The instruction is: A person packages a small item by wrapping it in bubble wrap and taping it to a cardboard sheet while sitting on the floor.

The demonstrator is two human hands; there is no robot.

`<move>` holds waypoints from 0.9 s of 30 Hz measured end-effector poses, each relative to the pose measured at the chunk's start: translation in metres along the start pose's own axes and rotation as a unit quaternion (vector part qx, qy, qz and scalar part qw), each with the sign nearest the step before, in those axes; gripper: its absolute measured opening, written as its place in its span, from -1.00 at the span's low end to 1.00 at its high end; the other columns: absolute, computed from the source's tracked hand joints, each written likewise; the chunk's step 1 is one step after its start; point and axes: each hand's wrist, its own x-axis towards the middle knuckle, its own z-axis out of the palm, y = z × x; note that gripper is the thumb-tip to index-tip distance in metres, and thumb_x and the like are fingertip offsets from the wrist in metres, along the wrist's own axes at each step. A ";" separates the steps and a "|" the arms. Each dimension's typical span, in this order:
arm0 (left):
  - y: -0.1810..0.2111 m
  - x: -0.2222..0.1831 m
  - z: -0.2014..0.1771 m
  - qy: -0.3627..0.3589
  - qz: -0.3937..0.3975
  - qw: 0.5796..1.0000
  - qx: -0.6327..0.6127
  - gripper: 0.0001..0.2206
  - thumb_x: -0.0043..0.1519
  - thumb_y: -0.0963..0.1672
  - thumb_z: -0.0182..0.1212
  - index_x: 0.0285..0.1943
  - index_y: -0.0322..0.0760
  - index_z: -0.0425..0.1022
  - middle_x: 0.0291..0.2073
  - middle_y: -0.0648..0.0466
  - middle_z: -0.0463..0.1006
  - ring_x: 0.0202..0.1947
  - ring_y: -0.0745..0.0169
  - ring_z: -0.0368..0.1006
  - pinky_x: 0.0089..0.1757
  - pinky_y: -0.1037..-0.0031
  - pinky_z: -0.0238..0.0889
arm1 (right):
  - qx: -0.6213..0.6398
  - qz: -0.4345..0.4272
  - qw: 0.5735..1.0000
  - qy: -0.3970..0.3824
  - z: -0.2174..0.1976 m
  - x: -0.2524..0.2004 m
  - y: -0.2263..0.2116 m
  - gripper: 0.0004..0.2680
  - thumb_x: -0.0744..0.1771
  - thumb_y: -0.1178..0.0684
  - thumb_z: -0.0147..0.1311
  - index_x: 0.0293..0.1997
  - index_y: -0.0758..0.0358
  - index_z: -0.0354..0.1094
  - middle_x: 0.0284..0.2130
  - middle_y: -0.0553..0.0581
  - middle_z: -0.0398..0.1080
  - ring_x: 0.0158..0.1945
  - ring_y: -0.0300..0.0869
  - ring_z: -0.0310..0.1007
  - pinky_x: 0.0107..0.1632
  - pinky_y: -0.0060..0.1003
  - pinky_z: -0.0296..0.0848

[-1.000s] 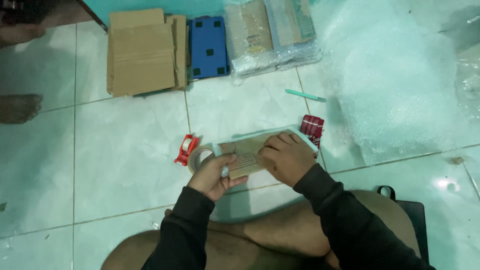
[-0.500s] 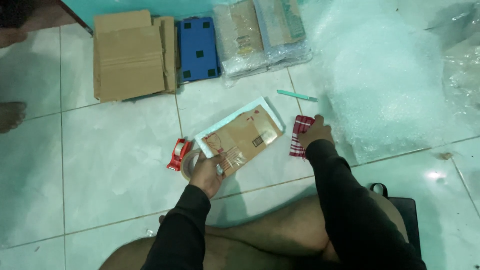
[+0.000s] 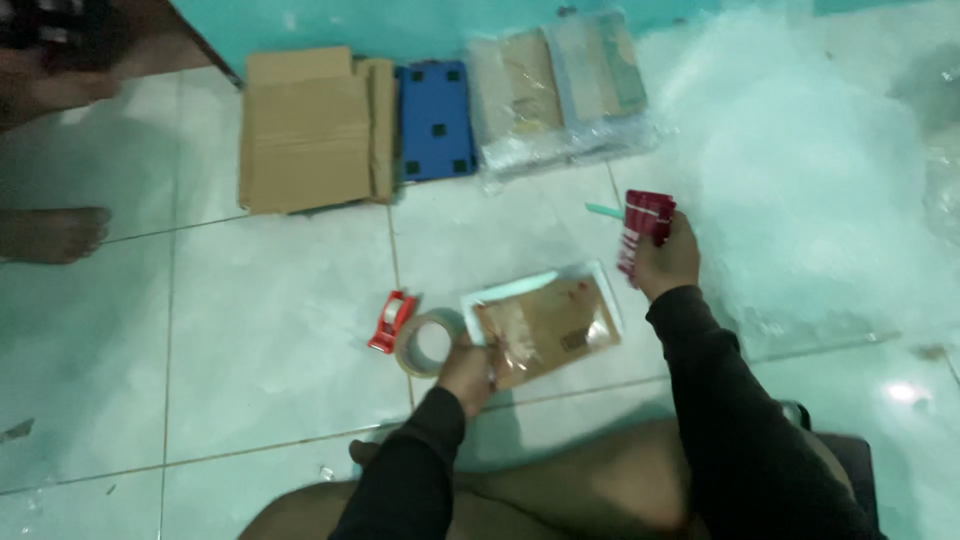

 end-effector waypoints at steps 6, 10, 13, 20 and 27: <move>0.018 -0.030 0.011 -0.016 0.016 0.997 0.069 -0.44 0.21 -0.16 0.09 0.45 -0.35 0.18 -0.13 -0.08 0.45 -0.25 0.12 0.43 -0.34 0.34 0.32 | 0.004 -0.126 0.976 -0.179 0.127 0.073 0.005 -0.65 0.24 0.10 0.23 0.15 0.30 0.42 -0.09 0.37 0.54 0.07 0.13 0.53 0.09 0.04 0.47; 0.018 -0.022 0.007 -0.028 0.051 0.996 0.065 -0.44 0.10 -0.21 0.19 0.36 -0.29 0.28 -0.32 0.02 0.48 -0.42 0.20 0.48 -0.46 0.45 0.33 | 0.100 -0.075 0.967 -0.220 0.197 0.044 -0.041 -0.55 0.28 0.06 0.19 0.31 0.34 0.22 -0.07 0.41 0.50 0.02 0.12 0.53 -0.02 0.01 0.55; 0.025 -0.027 0.008 -0.042 0.090 0.987 0.127 -0.51 0.12 -0.22 0.13 0.30 -0.40 0.27 -0.36 -0.02 0.48 -0.43 0.20 0.49 -0.43 0.44 0.32 | -0.038 -0.098 0.969 -0.225 0.179 0.011 -0.046 -0.36 0.32 -0.06 0.24 0.52 0.34 -0.09 0.29 0.51 0.26 0.42 0.18 0.21 0.41 0.09 0.23; 0.057 -0.047 0.013 -0.012 0.028 0.973 0.229 -0.19 0.12 -0.14 0.15 0.59 -0.10 -0.16 0.34 -0.22 0.34 0.38 -0.19 0.27 0.33 0.07 0.17 | -0.216 -0.114 0.953 -0.180 0.065 0.051 0.086 -0.46 0.24 -0.13 0.27 0.36 0.17 0.28 0.25 0.29 0.32 0.36 0.11 0.28 0.40 -0.08 0.26; 0.038 -0.035 0.002 0.067 0.056 0.953 0.291 -0.21 0.18 -0.15 0.04 0.62 0.02 -0.28 0.31 -0.27 0.37 0.35 -0.20 0.32 0.30 0.13 0.22 | -0.284 0.036 0.949 -0.132 0.035 0.086 0.182 -0.38 0.24 -0.45 0.18 0.41 0.00 0.26 0.25 0.19 0.39 0.32 0.06 0.37 0.27 -0.03 0.42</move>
